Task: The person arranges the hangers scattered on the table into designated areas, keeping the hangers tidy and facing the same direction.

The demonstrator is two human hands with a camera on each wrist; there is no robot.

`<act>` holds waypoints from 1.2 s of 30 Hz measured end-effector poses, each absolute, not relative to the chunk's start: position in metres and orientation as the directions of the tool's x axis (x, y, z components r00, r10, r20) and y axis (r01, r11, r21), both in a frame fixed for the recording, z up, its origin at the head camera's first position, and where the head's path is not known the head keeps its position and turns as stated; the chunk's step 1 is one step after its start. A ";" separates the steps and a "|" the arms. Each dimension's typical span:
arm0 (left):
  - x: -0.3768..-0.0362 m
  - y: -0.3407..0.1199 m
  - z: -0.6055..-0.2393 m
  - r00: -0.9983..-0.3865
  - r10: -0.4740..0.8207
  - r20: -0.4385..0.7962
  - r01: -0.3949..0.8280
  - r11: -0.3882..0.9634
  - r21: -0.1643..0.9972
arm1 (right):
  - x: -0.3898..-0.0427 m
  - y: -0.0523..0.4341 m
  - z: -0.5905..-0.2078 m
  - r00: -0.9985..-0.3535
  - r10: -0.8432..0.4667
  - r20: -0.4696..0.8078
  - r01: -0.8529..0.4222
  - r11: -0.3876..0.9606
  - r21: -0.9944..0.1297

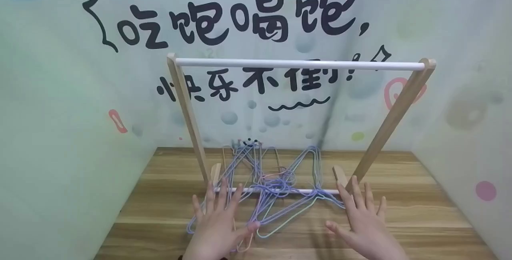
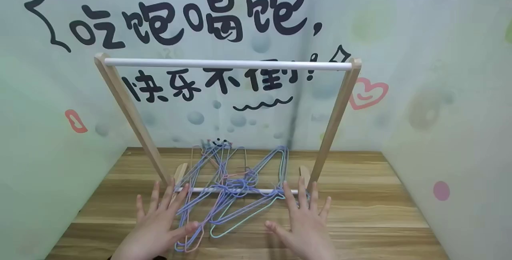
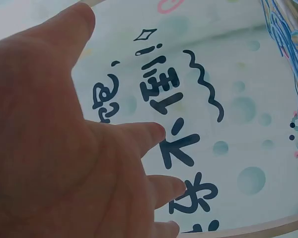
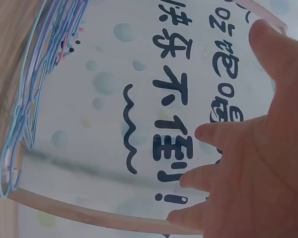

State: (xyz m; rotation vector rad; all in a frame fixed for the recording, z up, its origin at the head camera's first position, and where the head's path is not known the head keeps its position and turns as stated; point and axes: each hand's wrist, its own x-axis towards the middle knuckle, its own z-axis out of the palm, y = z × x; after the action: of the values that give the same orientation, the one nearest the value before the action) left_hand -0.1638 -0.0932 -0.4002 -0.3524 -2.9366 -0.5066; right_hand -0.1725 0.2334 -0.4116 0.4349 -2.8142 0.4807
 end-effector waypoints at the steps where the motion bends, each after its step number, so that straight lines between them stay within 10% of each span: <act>1: -0.164 -0.094 -0.400 -0.962 0.207 0.176 0.254 0.913 0.319 | -0.174 0.234 -0.412 -0.926 -0.231 0.297 -0.321 0.898 -0.300; 13: -0.165 -0.097 -0.401 -0.965 0.219 0.145 0.258 0.891 0.372 | -0.221 0.267 -0.403 -0.853 0.155 0.498 -0.312 0.613 -0.726; 36: -0.170 -0.106 -0.404 -0.945 0.326 -0.034 0.261 0.811 0.523 | -0.298 0.280 -0.351 -0.820 0.277 0.502 -0.525 -0.013 -0.851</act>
State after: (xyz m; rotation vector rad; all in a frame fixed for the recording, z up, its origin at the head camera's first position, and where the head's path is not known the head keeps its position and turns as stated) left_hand -0.1700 -0.1055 -0.4038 -0.5055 -3.1056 -0.8683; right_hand -0.2979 0.2802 -0.3511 0.2583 -1.7182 1.8865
